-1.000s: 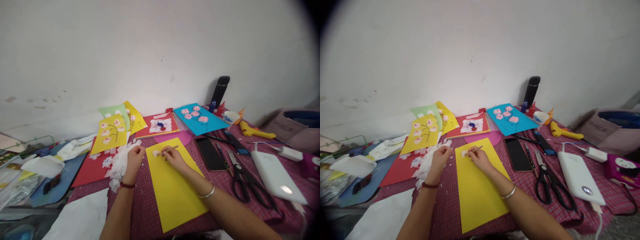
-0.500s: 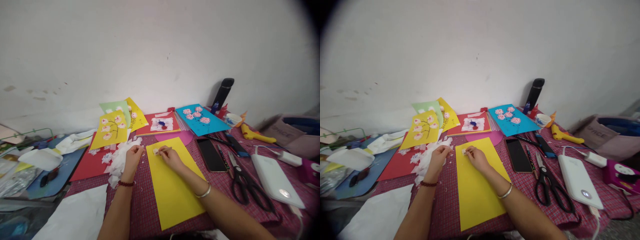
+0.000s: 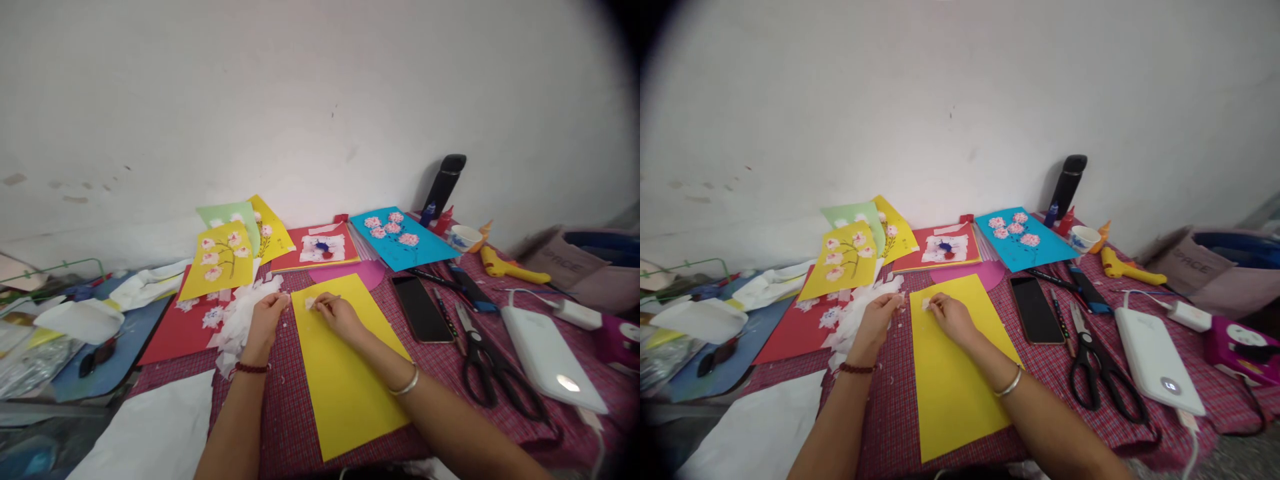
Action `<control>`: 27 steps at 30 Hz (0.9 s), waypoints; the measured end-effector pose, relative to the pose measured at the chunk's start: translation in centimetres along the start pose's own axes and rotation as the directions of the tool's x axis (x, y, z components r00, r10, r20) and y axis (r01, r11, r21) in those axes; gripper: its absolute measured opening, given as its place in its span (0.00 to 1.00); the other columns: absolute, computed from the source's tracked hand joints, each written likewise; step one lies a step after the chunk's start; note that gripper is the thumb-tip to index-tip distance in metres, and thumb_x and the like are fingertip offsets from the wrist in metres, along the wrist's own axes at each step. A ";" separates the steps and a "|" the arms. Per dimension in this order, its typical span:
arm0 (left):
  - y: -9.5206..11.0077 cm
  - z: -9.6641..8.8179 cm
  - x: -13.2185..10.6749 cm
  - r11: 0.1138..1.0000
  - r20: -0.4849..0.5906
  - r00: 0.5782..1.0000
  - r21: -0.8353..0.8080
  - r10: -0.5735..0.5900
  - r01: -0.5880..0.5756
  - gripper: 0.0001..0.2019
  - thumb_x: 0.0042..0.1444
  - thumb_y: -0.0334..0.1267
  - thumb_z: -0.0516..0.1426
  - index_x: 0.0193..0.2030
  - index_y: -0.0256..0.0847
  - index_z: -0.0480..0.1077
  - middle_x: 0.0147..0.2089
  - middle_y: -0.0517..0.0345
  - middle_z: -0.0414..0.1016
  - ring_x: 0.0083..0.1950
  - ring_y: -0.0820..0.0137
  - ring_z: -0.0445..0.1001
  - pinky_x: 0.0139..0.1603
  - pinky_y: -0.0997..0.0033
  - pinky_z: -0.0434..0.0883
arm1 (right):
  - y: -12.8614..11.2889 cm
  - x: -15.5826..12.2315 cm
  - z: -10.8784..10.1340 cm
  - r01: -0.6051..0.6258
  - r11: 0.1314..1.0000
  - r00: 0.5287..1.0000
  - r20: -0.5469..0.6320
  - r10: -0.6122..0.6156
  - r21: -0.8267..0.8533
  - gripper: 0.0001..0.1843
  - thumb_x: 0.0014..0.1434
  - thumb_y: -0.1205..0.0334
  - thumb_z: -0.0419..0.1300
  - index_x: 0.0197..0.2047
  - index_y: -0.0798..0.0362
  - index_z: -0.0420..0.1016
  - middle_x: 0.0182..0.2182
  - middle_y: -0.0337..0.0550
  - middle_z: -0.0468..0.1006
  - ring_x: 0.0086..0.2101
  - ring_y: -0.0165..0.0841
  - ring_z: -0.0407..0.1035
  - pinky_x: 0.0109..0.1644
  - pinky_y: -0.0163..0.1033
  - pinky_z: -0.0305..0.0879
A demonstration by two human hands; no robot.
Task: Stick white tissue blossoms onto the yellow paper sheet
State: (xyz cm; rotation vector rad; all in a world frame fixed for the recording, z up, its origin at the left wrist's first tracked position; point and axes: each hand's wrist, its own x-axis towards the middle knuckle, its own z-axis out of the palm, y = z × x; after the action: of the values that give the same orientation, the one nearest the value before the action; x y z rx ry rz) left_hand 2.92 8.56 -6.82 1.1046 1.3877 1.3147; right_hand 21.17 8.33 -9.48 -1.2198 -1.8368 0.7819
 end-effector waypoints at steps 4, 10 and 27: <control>0.0 -0.1 0.1 0.997 -0.057 0.998 -0.070 -0.028 0.024 0.10 0.40 0.40 0.61 0.28 0.35 0.73 0.25 0.61 0.72 0.26 0.76 0.66 0.30 0.76 0.64 | -0.4 -0.3 -0.7 0.007 0.995 0.997 -0.079 0.001 0.102 0.12 0.59 0.62 0.49 0.29 0.52 0.71 0.36 0.44 0.76 0.33 0.33 0.70 0.39 0.37 0.63; 0.2 0.4 -0.2 0.962 0.048 0.989 -0.231 -0.140 0.148 0.12 0.39 0.40 0.63 0.30 0.34 0.73 0.26 0.60 0.73 0.24 0.78 0.67 0.28 0.76 0.65 | -1.4 -0.5 -1.7 -0.054 0.826 0.972 -0.158 0.171 0.562 0.08 0.55 0.56 0.54 0.35 0.51 0.67 0.26 0.39 0.73 0.24 0.30 0.67 0.28 0.34 0.63; 0.7 2.2 -2.0 0.851 0.207 0.958 -0.448 -0.198 0.273 0.11 0.41 0.37 0.64 0.29 0.34 0.70 0.28 0.56 0.75 0.28 0.75 0.72 0.31 0.76 0.70 | -2.0 -1.1 -1.7 -0.092 0.567 0.987 -0.002 0.163 0.818 0.09 0.54 0.57 0.59 0.37 0.52 0.70 0.29 0.39 0.76 0.21 0.24 0.66 0.26 0.31 0.61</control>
State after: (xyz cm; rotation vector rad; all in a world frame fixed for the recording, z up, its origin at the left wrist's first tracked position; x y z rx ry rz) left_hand 5.51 7.07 -6.13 0.6607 0.9749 1.2658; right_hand 21.96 6.71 -7.29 -0.7248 -1.0517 1.4398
